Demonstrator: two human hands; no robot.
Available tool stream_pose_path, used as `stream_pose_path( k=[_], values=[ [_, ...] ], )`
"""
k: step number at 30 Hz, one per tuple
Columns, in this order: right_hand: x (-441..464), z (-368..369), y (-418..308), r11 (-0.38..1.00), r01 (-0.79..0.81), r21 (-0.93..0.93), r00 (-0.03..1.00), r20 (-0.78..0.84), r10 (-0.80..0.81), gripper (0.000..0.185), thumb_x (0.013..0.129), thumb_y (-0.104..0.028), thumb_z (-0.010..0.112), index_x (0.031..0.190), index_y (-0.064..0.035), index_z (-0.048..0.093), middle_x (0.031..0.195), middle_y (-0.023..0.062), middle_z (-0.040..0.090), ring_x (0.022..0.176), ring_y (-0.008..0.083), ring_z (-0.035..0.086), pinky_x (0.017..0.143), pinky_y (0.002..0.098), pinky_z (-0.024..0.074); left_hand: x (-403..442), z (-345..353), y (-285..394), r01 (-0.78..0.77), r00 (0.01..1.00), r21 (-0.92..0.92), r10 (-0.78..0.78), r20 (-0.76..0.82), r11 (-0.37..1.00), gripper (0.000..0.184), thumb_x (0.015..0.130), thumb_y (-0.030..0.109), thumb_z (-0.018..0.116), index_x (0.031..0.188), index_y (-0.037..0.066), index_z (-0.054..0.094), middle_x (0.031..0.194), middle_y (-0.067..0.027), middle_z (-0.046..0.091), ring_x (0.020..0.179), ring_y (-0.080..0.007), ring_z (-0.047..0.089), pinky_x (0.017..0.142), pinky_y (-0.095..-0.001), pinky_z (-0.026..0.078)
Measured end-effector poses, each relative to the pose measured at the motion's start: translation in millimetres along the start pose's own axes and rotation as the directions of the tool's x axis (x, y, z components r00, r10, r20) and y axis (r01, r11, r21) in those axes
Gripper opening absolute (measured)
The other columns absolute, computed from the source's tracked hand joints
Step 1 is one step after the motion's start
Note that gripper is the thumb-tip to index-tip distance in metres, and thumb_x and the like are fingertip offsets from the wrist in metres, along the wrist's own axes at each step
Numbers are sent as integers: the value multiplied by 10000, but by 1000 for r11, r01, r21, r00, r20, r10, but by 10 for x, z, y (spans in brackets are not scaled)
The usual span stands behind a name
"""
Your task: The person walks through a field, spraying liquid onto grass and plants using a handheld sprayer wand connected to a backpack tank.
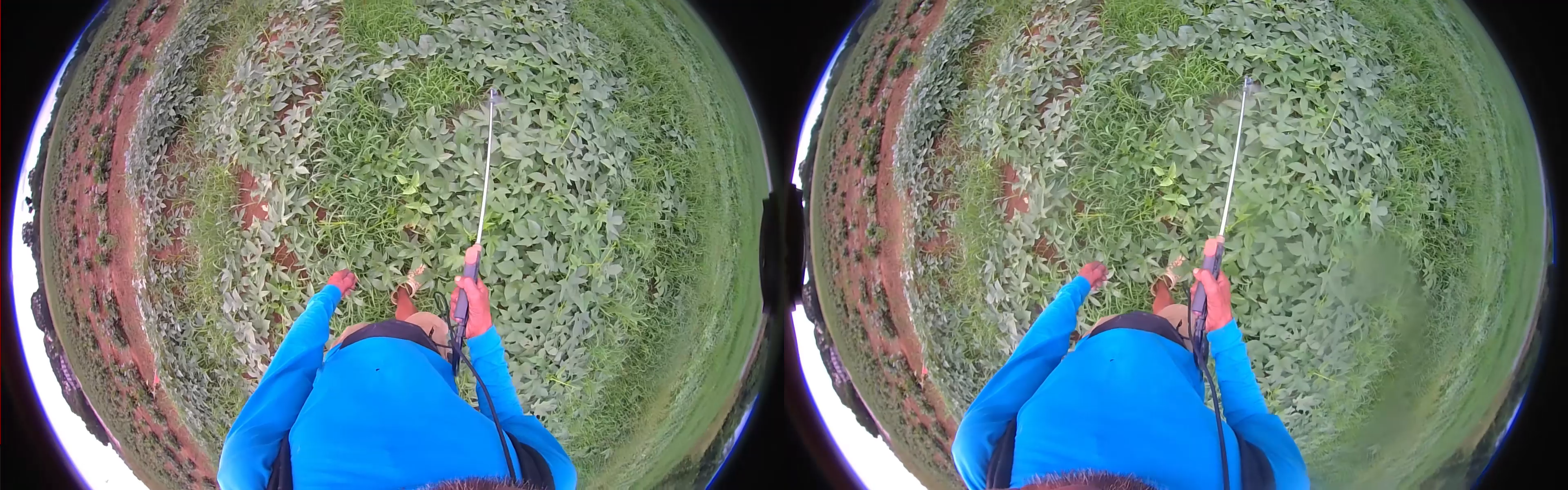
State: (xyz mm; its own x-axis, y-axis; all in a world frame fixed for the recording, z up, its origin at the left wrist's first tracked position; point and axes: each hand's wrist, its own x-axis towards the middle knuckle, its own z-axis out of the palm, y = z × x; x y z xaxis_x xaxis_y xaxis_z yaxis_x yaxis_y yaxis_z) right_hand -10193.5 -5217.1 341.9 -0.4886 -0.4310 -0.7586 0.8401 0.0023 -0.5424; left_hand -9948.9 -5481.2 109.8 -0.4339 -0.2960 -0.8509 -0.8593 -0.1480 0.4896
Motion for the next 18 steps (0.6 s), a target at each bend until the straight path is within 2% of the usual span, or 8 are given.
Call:
stream_pose_path(
  k=[3, 5, 6, 8, 10, 12, 15, 18],
  values=[
    [317, 51, -262, 1000, 11, 21, 999, 39, -11, 233, 842, -270, 602, 876, -96, 451, 581, 15, 448, 396, 102, 422, 312, 231, 343, -12, -26, 126, 69, 998, 58, -69, -4, 996, 277, 862, 305, 499, 958, 64, 594, 713, -23, 604, 481, -103, 520, 396, -250, 398],
    [494, 118, -397, 983, -89, 159, 989, 134, 68, 247, 818, -274, 619, 838, -98, 447, 594, 17, 449, 395, 92, 409, 313, 229, 323, -43, -30, 236, 69, 997, 56, -66, -40, 996, 268, 842, 306, 499, 926, 75, 605, 700, -32, 607, 483, -119, 518, 413, -270, 406],
    [562, 155, -440, 983, -91, 162, 987, 148, 67, 247, 818, -274, 619, 838, -98, 447, 594, 17, 449, 395, 92, 409, 313, 229, 323, -67, -57, 252, 74, 995, 48, -71, -71, 996, 261, 822, 307, 498, 893, 86, 617, 687, -40, 609, 485, -135, 515, 430, -291, 414],
    [658, 231, -485, 952, -228, 205, 936, 316, 156, 248, 822, -278, 615, 844, -104, 441, 597, 11, 424, 396, 86, 381, 311, 220, 311, -85, -126, 207, 7, 997, -3, -8, -82, 1000, 269, 838, 320, 484, 895, 93, 615, 679, -30, 605, 485, -125, 511, 432, -282, 412],
    [712, 309, -465, 952, -250, 179, 912, 373, 169, 238, 824, -273, 606, 830, -111, 433, 603, 6, 417, 401, 81, 366, 311, 215, 306, -29, -223, 159, -43, 996, -13, 41, -80, 999, 269, 851, 326, 476, 892, 95, 608, 670, -22, 597, 476, -113, 500, 430, -279, 406],
    [717, 398, -423, 917, -372, 140, 854, 437, 280, 198, 831, -272, 579, 823, -111, 464, 603, -9, 410, 416, 68, 352, 330, 205, 310, -107, -300, 302, 10, 995, -6, -10, -97, 1000, 255, 851, 322, 484, 896, 99, 599, 666, -20, 589, 465, -109, 490, 421, -273, 395],
    [680, 534, -325, 898, -432, 79, 784, 525, 331, 207, 821, -272, 591, 813, -121, 450, 603, -10, 421, 416, 68, 365, 324, 208, 310, -248, -386, 338, -34, 992, -96, 22, -126, 995, 254, 902, 273, 479, 919, 29, 549, 720, -50, 586, 400, -98, 436, 335, -249, 326],
    [695, 635, -195, 874, -484, 38, 716, 591, 372, 208, 812, -271, 602, 827, -127, 453, 605, -14, 436, 425, 71, 385, 330, 214, 318, -264, -497, 243, -44, 991, -80, 33, -129, 996, 281, 845, 335, 489, 920, 86, 594, 688, -29, 602, 490, -117, 505, 415, -263, 381]
  ],
)
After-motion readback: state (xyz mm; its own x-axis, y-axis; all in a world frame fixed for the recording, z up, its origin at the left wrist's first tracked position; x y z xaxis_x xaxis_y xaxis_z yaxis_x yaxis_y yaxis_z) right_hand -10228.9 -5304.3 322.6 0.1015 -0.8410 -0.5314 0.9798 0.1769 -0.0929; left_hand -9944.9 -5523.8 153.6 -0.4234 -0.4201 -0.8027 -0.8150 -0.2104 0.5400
